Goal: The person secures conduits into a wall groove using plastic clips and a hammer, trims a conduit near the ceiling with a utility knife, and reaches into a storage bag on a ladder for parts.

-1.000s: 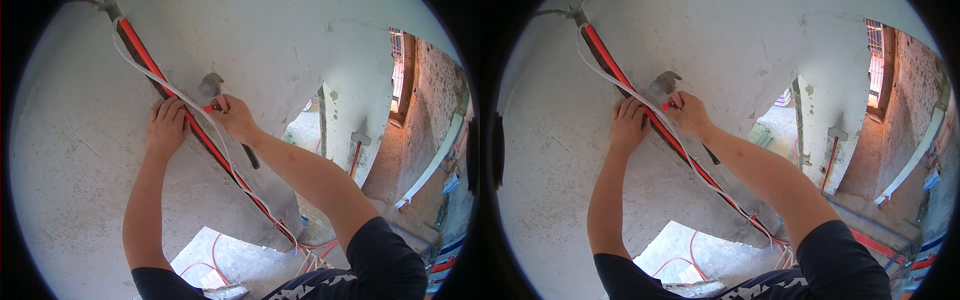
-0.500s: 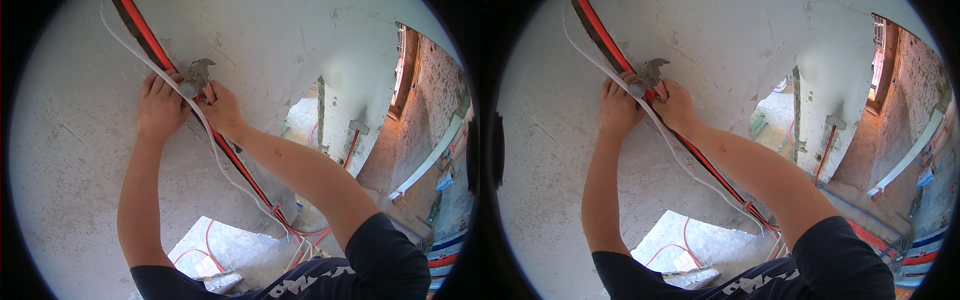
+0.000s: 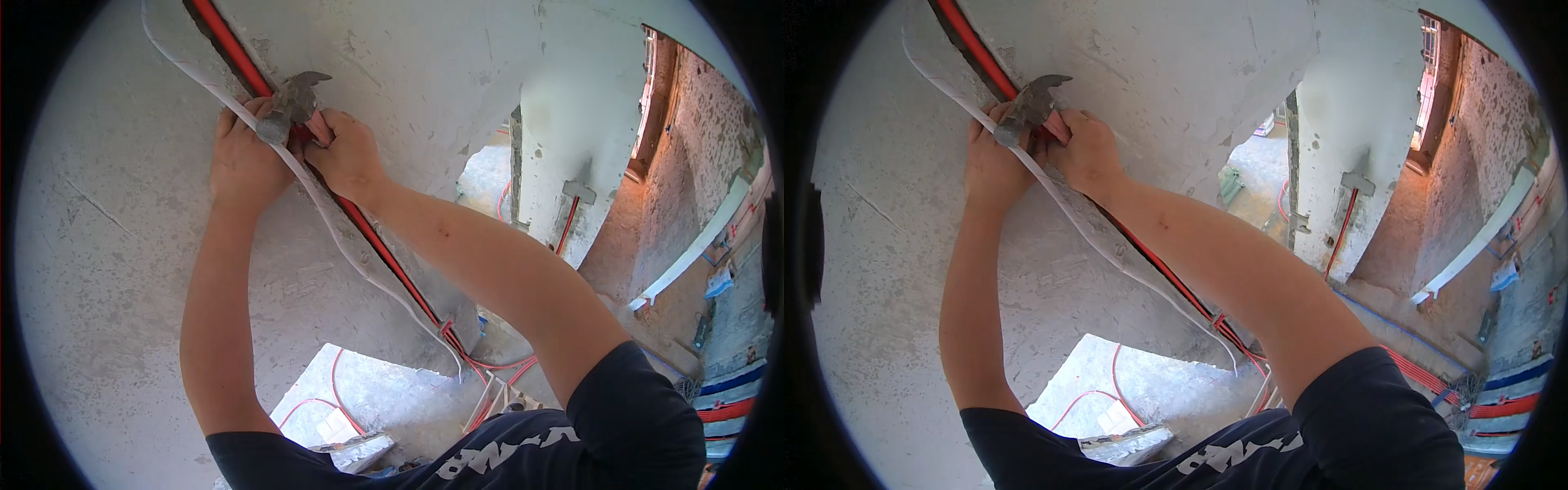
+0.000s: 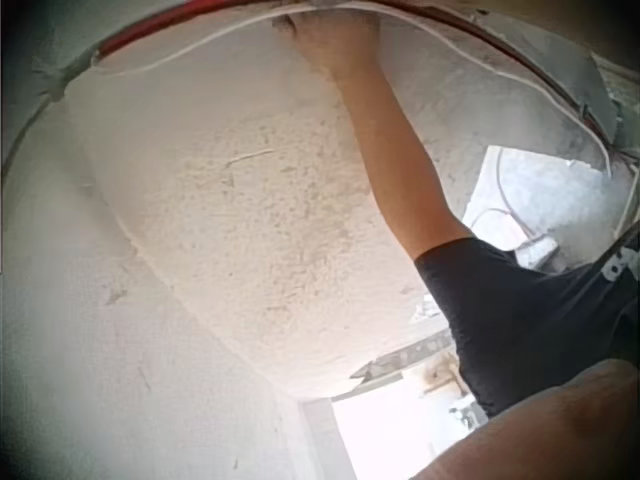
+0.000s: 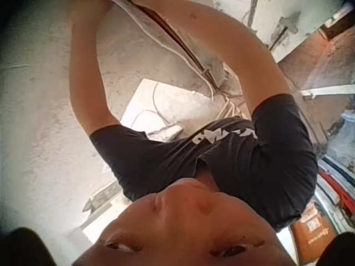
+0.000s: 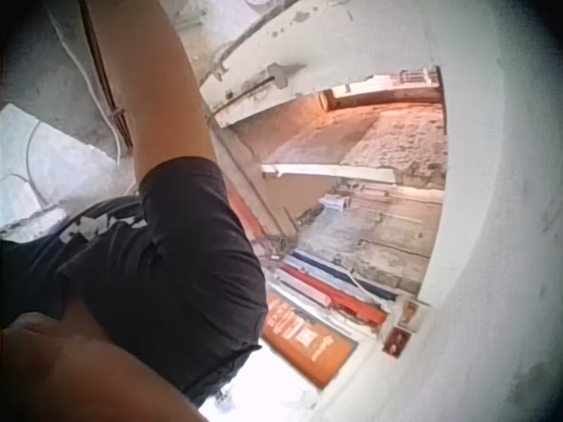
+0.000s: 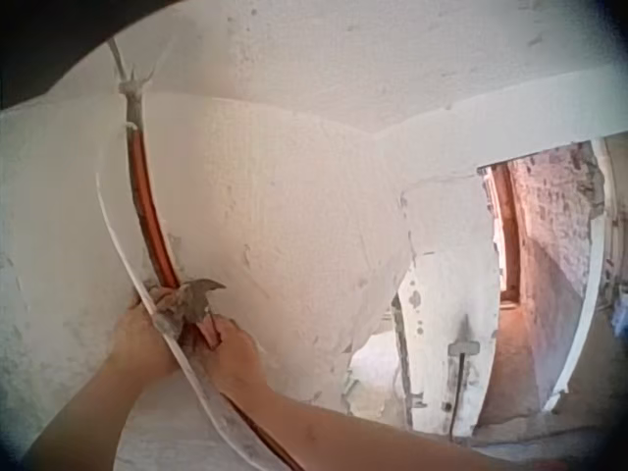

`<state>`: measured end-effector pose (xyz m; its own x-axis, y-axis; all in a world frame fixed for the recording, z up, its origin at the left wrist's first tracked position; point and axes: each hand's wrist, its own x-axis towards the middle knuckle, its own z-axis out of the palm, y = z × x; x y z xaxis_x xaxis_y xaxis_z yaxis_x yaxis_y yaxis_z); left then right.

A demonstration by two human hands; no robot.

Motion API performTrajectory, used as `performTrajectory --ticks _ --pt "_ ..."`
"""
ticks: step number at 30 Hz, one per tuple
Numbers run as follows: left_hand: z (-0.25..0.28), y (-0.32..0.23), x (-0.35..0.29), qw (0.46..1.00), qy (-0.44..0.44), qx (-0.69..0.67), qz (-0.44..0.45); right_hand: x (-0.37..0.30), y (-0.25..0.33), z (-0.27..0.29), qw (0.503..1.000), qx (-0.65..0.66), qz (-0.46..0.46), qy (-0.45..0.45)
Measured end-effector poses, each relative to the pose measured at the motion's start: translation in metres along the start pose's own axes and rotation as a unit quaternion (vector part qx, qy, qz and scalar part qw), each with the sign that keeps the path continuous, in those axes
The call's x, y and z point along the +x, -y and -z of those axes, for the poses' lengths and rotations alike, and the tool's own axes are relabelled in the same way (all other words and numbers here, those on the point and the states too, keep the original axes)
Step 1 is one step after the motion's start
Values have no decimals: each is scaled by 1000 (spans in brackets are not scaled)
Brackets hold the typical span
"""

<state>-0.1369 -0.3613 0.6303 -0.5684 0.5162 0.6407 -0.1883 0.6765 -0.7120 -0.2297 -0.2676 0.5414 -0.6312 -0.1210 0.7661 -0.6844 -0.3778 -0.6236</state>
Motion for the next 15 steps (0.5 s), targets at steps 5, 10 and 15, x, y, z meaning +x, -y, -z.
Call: performTrajectory --ticks 5,10,15 --pt "8 -2 2 1000 3 14 -15 5 -4 4 999 -24 2 39" --pt "8 0 1 1000 6 -3 -20 14 -2 14 995 -34 1 97" --pt "11 -2 3 1000 -1 -20 -6 17 -1 20 993 -31 -8 116"
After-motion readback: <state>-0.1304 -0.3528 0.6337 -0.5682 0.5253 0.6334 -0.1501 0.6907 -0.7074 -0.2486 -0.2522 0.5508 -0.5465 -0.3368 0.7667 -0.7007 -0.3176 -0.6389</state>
